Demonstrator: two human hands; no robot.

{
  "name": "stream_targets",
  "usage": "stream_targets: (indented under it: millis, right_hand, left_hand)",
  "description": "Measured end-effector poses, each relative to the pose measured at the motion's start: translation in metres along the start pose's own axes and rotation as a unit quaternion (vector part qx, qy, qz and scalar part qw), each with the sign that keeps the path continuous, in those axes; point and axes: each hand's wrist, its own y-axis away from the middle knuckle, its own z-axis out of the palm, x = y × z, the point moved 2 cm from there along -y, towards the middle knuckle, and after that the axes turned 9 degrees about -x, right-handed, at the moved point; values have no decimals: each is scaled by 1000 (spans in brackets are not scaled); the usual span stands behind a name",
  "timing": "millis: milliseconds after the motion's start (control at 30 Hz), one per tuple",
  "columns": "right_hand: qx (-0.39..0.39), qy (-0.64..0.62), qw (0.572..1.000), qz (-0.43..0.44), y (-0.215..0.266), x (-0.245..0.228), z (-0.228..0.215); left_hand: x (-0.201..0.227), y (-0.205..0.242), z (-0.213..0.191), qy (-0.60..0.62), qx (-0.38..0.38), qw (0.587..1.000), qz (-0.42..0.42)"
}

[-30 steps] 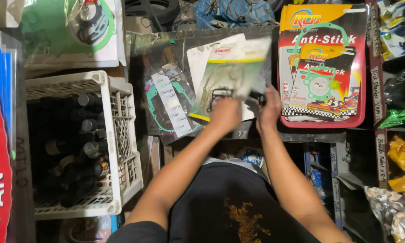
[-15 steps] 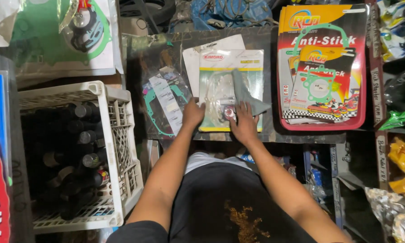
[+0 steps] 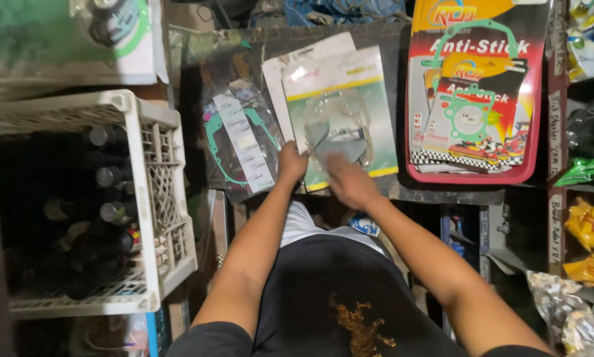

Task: The person cleans several packaged motorcycle parts, including gaskets and anti-stick items, using a cloth. They wipe the plastic packaging of each item individually on a cluttered workbench, handling them one by one and placing them back down after cleaning.

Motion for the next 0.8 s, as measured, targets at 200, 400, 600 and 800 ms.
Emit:
stream_targets:
  millis: [200, 400, 600, 800]
  right_hand:
    - [74, -61, 982, 163, 5, 15, -9]
    - [82, 46, 986, 140, 11, 30, -20]
    - [62, 128, 990, 14, 4, 8, -16]
    - [94, 61, 982, 152, -7, 18, -5]
  left_hand:
    - [17, 9, 5, 118, 47, 992, 16]
    - [23, 28, -9, 12, -47, 999, 14]
    - [21, 10, -16, 19, -50, 998, 17]
    - [9, -19, -12, 2, -18, 998, 66]
